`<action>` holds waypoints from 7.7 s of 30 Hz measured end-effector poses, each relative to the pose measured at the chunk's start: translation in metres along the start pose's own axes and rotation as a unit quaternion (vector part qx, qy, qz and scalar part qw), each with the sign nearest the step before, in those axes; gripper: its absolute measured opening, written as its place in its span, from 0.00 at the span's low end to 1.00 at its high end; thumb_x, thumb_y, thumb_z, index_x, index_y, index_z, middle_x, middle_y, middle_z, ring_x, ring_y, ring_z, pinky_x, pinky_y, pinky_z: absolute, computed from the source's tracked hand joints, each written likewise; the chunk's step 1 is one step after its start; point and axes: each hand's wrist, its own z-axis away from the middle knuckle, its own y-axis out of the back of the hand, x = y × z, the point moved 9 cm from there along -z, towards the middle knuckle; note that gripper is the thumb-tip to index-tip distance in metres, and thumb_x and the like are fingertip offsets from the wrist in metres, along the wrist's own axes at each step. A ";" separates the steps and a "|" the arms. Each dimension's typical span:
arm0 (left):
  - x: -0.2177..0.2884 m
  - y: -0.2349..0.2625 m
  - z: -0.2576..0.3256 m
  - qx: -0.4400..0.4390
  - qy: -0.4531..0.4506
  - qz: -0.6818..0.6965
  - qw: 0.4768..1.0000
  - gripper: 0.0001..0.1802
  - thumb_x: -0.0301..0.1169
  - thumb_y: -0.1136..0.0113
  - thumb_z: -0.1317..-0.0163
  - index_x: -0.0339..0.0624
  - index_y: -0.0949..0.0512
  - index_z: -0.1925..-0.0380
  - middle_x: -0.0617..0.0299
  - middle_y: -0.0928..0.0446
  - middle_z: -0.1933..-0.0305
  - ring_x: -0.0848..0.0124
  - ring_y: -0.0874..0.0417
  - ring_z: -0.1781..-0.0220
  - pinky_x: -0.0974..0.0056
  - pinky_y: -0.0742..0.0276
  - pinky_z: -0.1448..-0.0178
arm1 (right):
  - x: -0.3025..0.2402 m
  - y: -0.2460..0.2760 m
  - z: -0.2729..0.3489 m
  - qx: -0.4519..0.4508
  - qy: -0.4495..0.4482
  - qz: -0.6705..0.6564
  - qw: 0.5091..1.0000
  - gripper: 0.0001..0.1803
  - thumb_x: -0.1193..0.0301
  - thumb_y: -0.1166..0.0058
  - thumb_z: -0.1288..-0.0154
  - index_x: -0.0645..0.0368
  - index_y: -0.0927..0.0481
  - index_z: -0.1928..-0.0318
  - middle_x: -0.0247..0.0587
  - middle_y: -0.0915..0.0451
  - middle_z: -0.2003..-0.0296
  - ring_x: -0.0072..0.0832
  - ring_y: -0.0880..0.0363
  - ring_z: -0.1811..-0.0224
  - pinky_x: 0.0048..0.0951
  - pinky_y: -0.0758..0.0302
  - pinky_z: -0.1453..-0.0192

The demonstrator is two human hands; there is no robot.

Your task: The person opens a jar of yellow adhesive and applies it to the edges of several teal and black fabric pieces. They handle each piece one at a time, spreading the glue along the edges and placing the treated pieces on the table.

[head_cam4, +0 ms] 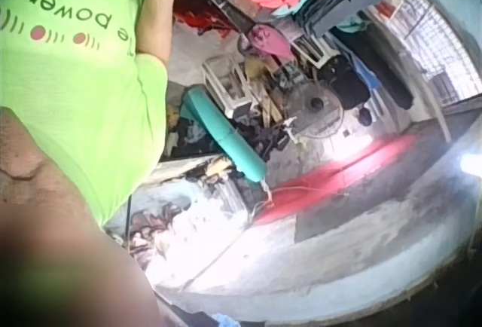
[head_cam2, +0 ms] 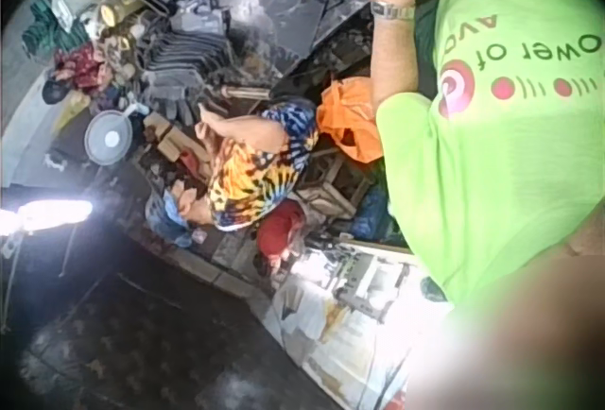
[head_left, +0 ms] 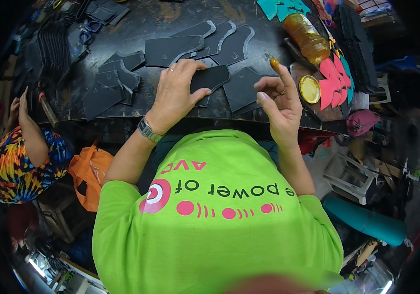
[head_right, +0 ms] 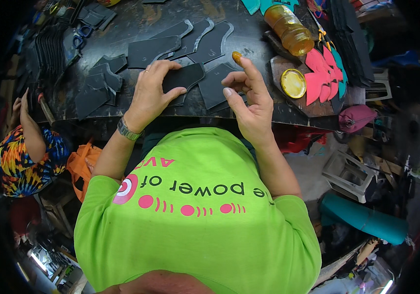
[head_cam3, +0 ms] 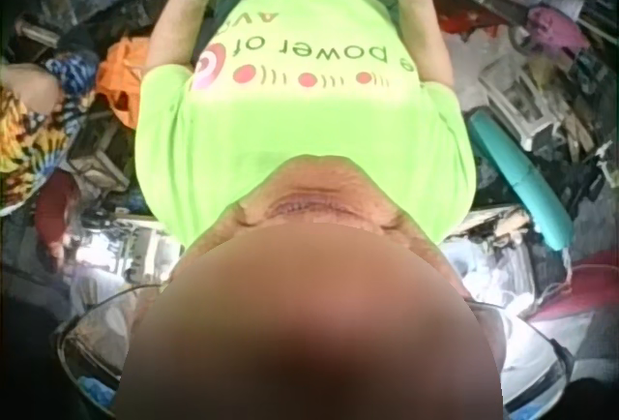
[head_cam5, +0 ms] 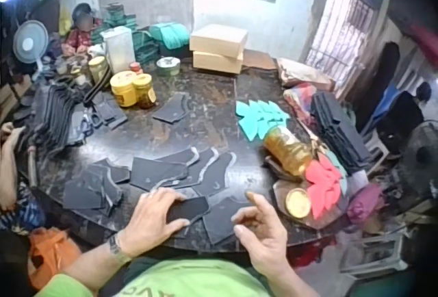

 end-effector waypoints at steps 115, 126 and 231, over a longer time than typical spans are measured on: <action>0.022 -0.056 -0.001 -0.153 0.199 0.708 0.660 0.20 0.27 0.41 0.28 0.34 0.27 0.38 0.60 0.17 0.50 0.76 0.13 0.54 0.72 0.14 0.49 | -0.010 -0.003 0.006 -0.056 0.044 0.095 0.993 0.24 0.94 0.47 0.45 0.60 0.12 0.51 0.42 0.24 0.49 0.24 0.23 0.52 0.21 0.25 0.52; 0.020 -0.058 -0.001 -0.129 0.207 0.727 0.642 0.20 0.27 0.41 0.27 0.34 0.27 0.38 0.58 0.16 0.51 0.75 0.12 0.56 0.71 0.13 0.53 | -0.008 0.004 0.011 -0.068 0.075 0.090 0.991 0.19 0.90 0.39 0.42 0.58 0.11 0.53 0.43 0.23 0.47 0.25 0.24 0.53 0.21 0.27 0.52; 0.006 -0.043 -0.004 -0.147 0.209 0.690 0.677 0.12 0.28 0.44 0.26 0.36 0.22 0.46 0.63 0.16 0.53 0.79 0.14 0.57 0.74 0.16 0.52 | -0.037 -0.039 0.007 -0.071 0.248 0.353 0.899 0.25 0.83 0.31 0.54 0.47 0.08 0.54 0.42 0.21 0.50 0.38 0.23 0.49 0.33 0.26 0.45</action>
